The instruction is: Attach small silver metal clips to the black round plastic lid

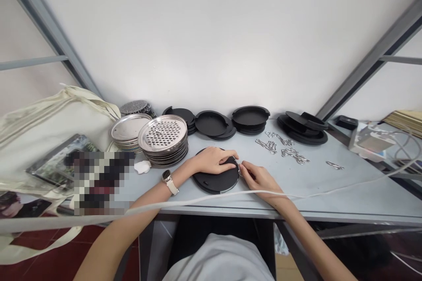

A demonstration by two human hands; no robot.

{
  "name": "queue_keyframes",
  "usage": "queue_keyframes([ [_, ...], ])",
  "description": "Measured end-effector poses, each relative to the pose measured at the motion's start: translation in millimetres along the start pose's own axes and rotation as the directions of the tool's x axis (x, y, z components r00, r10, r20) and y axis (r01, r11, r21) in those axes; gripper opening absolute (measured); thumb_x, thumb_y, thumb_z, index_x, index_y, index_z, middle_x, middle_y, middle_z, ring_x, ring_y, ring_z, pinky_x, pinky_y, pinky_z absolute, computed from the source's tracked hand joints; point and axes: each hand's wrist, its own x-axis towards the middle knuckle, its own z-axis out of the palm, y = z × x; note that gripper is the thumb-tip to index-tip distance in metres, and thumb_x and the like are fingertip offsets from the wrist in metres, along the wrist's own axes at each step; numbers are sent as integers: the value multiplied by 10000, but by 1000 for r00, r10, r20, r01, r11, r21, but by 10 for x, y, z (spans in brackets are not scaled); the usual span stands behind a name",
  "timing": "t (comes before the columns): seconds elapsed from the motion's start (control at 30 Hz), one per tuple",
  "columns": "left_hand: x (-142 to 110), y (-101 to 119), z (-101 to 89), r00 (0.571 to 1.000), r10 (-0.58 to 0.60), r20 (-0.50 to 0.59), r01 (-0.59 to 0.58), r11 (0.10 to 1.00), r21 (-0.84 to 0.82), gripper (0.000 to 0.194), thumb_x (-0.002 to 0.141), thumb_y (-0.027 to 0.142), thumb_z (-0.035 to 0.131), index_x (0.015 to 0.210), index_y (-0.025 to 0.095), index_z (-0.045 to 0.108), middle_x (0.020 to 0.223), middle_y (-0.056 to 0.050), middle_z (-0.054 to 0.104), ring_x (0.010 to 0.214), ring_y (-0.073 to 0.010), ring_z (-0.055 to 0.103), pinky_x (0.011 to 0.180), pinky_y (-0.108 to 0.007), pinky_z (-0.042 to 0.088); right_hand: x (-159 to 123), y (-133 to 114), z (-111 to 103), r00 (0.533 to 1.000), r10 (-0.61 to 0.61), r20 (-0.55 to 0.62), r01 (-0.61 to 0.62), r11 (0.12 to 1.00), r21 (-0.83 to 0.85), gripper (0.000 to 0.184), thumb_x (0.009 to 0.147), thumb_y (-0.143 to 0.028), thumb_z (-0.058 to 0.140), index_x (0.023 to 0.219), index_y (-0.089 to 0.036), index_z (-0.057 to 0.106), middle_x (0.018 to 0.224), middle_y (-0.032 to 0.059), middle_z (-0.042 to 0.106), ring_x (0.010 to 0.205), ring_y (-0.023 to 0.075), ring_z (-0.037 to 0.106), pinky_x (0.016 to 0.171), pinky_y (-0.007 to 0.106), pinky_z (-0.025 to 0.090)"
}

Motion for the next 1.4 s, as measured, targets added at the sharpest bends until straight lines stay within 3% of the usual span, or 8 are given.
queue_keyframes([
  [0.8, -3, 17, -6, 1000, -14, 18, 12, 997, 77, 289, 888, 418, 439, 1095, 224, 491, 601, 53, 483, 529, -108, 460, 520, -217, 274, 10, 39, 9, 999, -32, 8, 32, 999, -36, 293, 928, -338, 293, 693, -217, 419, 597, -15, 520, 528, 131, 464, 531, 234, 343],
  [1.4, 3, 7, -10, 1000, -11, 23, 10, 1000, 15, 329, 892, 414, 442, 1157, 244, 536, 591, 51, 469, 569, -102, 468, 557, -197, 281, 8, 15, 12, 1000, -6, 23, 5, 1000, 13, 323, 914, -370, 339, 634, -212, 370, 537, -44, 419, 494, 104, 362, 477, 219, 284],
])
